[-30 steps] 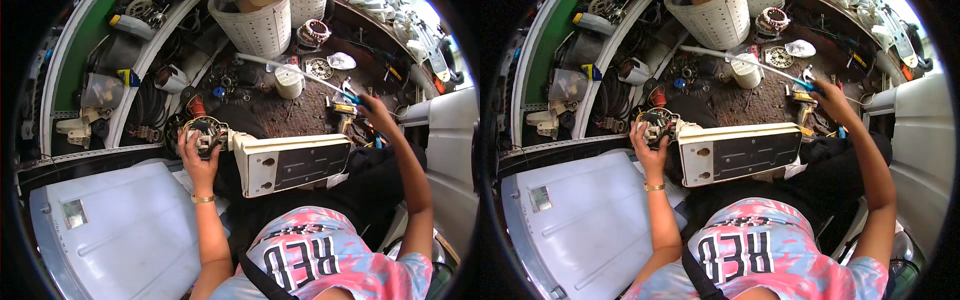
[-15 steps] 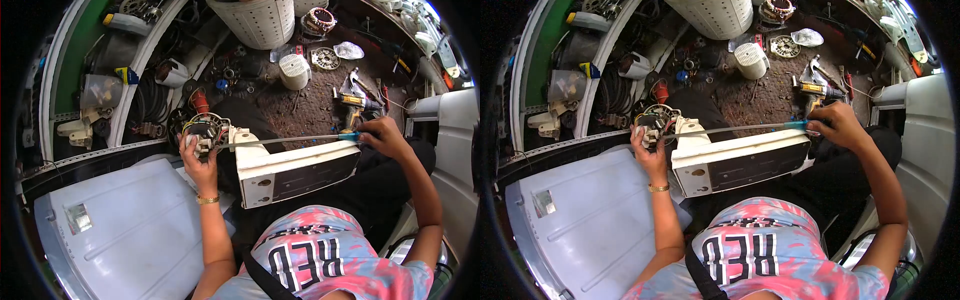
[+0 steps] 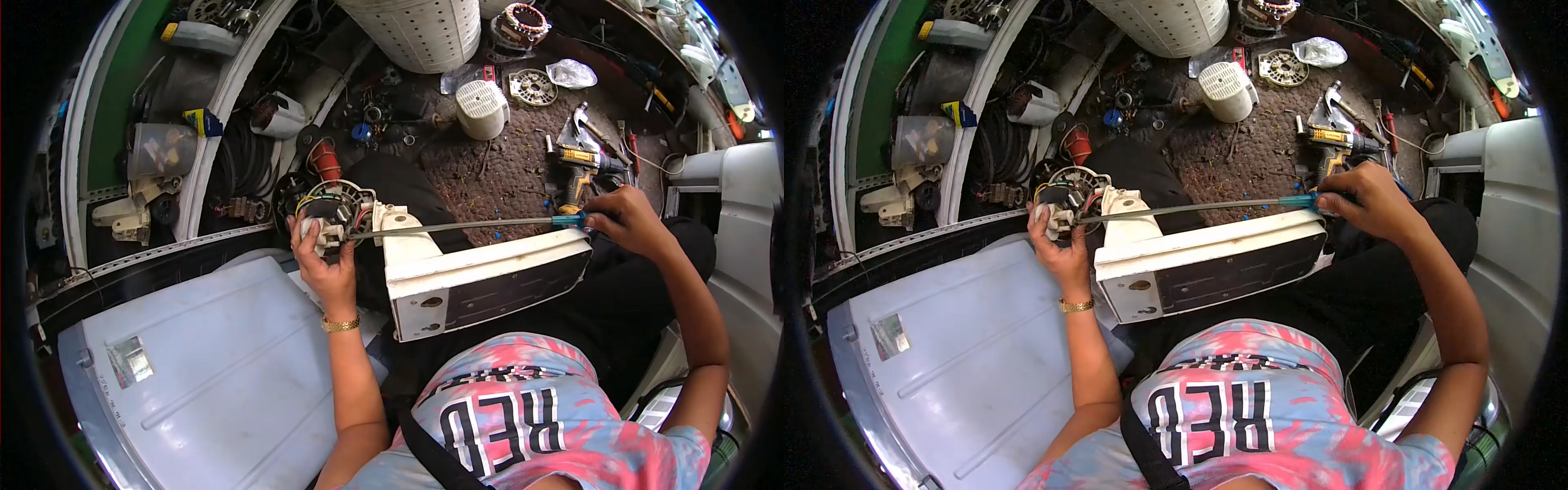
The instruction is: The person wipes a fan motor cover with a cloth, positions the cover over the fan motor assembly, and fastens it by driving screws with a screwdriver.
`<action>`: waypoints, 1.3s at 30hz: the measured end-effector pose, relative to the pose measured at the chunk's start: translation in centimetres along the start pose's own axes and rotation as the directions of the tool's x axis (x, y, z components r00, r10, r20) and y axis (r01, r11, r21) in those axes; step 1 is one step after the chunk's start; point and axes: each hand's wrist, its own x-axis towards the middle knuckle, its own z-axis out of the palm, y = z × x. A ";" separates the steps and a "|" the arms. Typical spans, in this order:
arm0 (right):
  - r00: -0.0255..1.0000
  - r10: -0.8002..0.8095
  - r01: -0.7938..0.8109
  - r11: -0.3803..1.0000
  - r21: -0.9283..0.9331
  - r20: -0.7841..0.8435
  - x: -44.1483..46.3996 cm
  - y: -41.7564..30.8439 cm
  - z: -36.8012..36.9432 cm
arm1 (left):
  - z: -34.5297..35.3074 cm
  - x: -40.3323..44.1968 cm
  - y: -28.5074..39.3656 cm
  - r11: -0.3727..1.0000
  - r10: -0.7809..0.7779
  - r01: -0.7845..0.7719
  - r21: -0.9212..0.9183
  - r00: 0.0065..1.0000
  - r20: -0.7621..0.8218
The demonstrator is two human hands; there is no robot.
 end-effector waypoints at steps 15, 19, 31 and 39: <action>0.535 0.339 -0.664 0.735 0.137 0.774 2.7 1.3 -0.1 | -0.1 -0.1 0.1 0.968 -0.135 0.134 -0.211 0.991 0.011; 0.947 -0.039 -0.053 0.960 0.275 0.320 1.3 2.7 3.5 | 0.6 -0.9 -0.8 0.933 -0.197 0.176 -0.313 0.980 -0.036; 0.995 -0.028 0.023 0.998 0.051 0.100 0.5 1.7 3.0 | -0.5 1.3 1.2 0.967 -0.134 0.147 -0.206 0.988 0.076; 0.986 -0.004 -0.023 0.986 0.164 0.165 1.8 0.8 2.5 | -1.1 1.9 2.1 0.989 -0.083 0.101 -0.112 0.984 0.158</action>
